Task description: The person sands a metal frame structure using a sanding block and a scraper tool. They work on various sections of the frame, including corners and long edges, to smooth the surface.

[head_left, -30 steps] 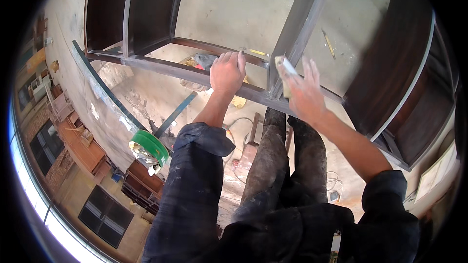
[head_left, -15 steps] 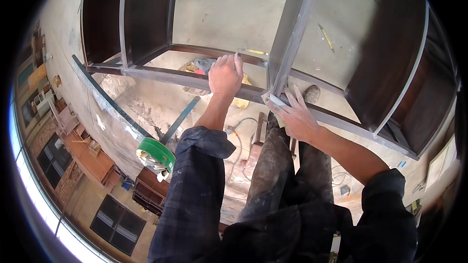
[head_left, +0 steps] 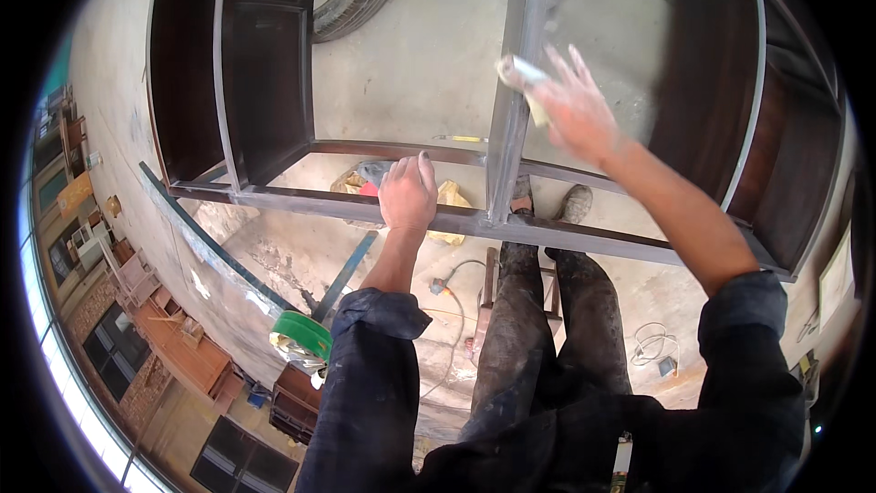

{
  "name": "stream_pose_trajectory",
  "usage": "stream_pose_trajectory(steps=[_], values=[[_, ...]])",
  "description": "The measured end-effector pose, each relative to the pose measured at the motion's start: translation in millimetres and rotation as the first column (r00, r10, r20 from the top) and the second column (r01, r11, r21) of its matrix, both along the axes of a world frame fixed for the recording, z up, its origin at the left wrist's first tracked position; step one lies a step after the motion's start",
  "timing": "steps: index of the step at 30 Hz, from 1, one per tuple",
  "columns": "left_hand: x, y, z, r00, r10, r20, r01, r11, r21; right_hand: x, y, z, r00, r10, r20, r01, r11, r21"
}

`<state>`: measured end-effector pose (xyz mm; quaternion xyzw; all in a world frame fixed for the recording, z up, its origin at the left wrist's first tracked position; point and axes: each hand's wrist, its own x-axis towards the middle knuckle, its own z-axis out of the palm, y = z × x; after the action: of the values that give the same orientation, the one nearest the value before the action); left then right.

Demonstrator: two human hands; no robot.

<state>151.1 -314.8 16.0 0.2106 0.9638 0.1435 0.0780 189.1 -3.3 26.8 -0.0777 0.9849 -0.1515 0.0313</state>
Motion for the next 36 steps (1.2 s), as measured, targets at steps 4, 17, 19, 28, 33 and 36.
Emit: stream_pose_trajectory(steps=[4,17,19,28,33,36], values=[[-3,5,1,1.000,-0.021,-0.014,0.021,0.999,-0.027,-38,18,-9,0.987,-0.155,-0.050,0.153,0.987,-0.058],[-1,-3,-5,1.000,-0.014,0.015,0.015,1.000,-0.026,158,-97,29,0.927,0.209,0.312,-0.072,0.914,-0.399],[2,2,-3,1.000,-0.012,0.005,0.013,1.000,-0.020,168,-97,33,0.949,0.157,0.273,-0.033,0.912,-0.410],[-1,-2,-4,0.999,-0.026,-0.021,0.025,0.999,-0.036,202,-129,40,0.933,-0.093,0.349,0.229,0.900,-0.371],[-3,1,-1,0.999,-0.032,0.016,0.033,0.998,-0.055,169,-215,44,0.844,-0.322,0.430,0.491,0.786,-0.375],[-2,-1,-7,0.999,-0.045,0.016,0.046,0.998,-0.033,149,-222,40,0.792,-0.444,0.420,0.583,0.753,-0.304]])
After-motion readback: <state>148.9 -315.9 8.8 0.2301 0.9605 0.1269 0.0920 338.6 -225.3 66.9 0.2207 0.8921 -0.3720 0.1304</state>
